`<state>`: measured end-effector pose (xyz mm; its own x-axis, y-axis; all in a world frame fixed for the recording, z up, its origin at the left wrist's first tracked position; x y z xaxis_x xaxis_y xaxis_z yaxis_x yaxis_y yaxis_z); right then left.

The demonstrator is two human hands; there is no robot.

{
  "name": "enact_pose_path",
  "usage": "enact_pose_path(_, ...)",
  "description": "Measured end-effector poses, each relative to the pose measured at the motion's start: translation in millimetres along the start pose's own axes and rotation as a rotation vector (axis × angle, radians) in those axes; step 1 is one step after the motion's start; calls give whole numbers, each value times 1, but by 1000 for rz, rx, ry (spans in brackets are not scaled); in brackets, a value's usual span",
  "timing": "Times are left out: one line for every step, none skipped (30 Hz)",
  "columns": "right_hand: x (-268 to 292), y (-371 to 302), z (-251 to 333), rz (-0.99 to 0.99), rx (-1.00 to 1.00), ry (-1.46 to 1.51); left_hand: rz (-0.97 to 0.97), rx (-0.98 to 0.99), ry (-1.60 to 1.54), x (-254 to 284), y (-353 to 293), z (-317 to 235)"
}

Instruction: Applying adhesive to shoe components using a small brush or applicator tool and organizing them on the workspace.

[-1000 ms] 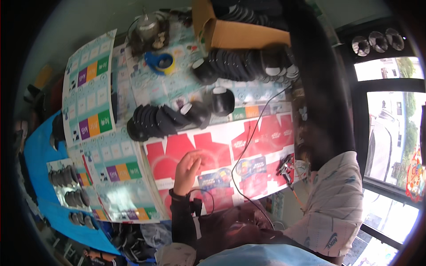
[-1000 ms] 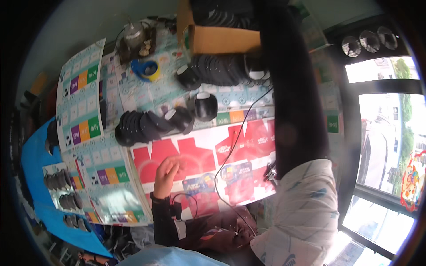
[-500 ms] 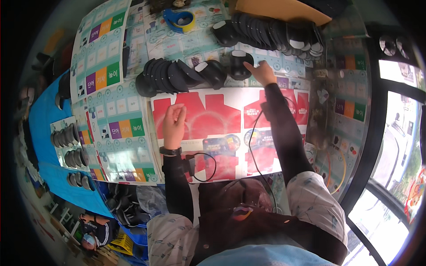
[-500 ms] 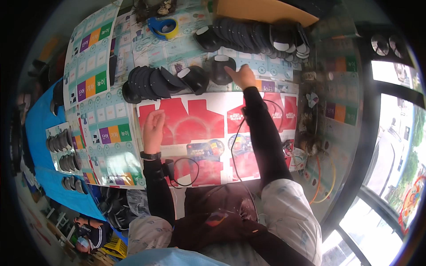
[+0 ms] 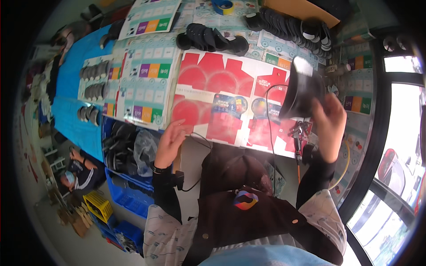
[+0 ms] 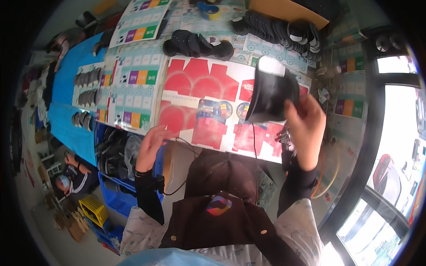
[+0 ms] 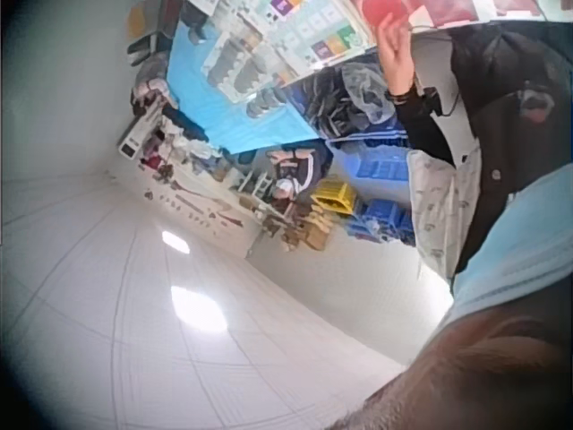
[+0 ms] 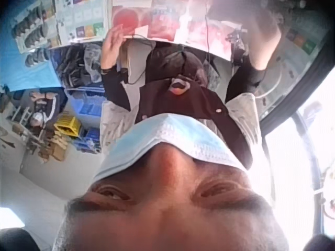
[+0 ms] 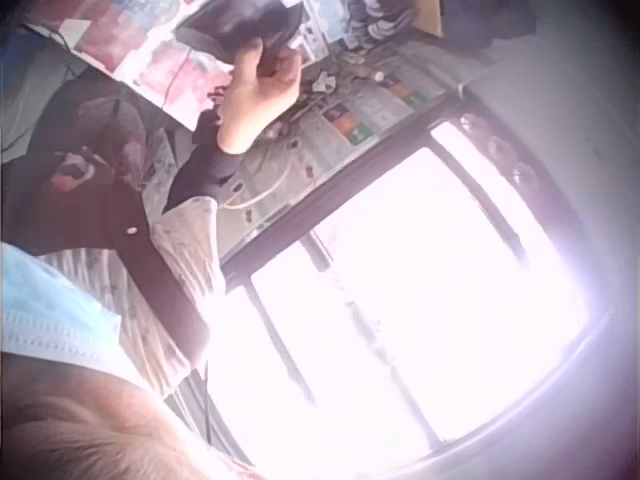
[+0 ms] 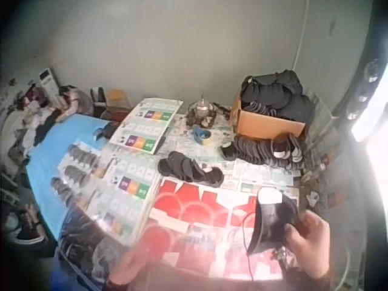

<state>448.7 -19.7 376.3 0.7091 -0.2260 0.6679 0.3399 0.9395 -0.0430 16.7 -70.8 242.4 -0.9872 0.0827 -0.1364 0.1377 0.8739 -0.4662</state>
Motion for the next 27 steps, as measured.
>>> enact_pose_path(9,-35,6,14,11,81,108,-111,-124,-30,-23,-13)
enact_pose_path(15,-68,20,-46,67,-21,212,-221,-244,-59,-46,-23)
enact_pose_path(14,-100,38,-66,188,-191,331,-231,-351,-86,-64,-25)
enact_pose_path(12,-126,50,-10,257,-220,354,-275,-451,-120,-90,-41)
enact_pose_path(9,-151,64,-4,375,-220,389,-325,-555,-145,-111,-57)
enact_pose_path(4,-171,69,89,445,-222,315,-246,-333,-152,-123,-57)
enact_pose_path(-5,-189,68,199,515,-223,225,-161,-118,-152,-132,-50)
enact_pose_path(2,-200,69,275,514,-146,110,-289,-184,-157,-141,-68)
enact_pose_path(10,-208,71,350,509,-68,107,-109,-177,-133,-137,-41)
enact_pose_path(31,-216,65,358,491,-94,63,-192,-204,-113,-155,-34)
enact_pose_path(58,-221,60,269,408,-116,36,-277,-231,-97,-165,-34)
enact_pose_path(84,-225,50,97,405,-230,2,-189,-424,-76,-172,-26)
enact_pose_path(109,-233,37,-29,303,-243,-21,-87,-620,-57,-177,-16)
enact_pose_path(134,-245,20,-97,187,-206,-65,-105,-575,-34,-183,-10)
enact_pose_path(153,-262,9,-144,-10,-140,-117,-122,-529,-10,-191,0)
enact_pose_path(179,-285,-5,-168,-127,-188,-138,-111,-500,6,-194,9)
enact_pose_path(198,-310,-13,-212,-158,-205,-175,-107,-470,26,-200,21)
enact_pose_path(218,-337,-18,-276,-129,-356,-185,-96,-448,46,-206,35)
enact_pose_path(232,-362,-26,-351,-219,-377,-178,-90,-444,62,-208,52)
enact_pose_path(242,-389,-30,-421,-326,-359,-168,-50,-471,78,-207,72)
enact_pose_path(249,-413,-33,-480,-344,-425,-158,-6,-498,92,-208,91)
enact_pose_path(252,-433,-37,-486,-333,-440,-193,17,-516,100,-205,107)
enact_pose_path(249,-447,-36,-489,-315,-454,-184,65,-481,110,-196,125)
enact_pose_path(236,-452,-34,-475,-330,-394,-124,95,-428,113,-180,142)
enact_pose_path(217,-452,-33,-462,-339,-334,-65,121,-379,112,-158,160)
enact_pose_path(182,-442,-44,-413,-421,-205,-30,27,-211,109,-140,170)
enact_pose_path(156,-425,-42,-317,-297,-375,26,-48,-63,94,-116,177)
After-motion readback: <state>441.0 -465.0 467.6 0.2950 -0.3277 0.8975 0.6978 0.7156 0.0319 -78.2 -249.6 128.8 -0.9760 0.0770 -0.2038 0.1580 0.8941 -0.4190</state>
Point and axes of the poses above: each hand's wrist, its own y-axis towards the middle knuckle, its own x-axis out of the back of the hand, z = x × y, the point moved 6 cm from there along y, towards the middle knuckle, and after that the axes turned 15 degrees about -y, right-handed, at the moved point
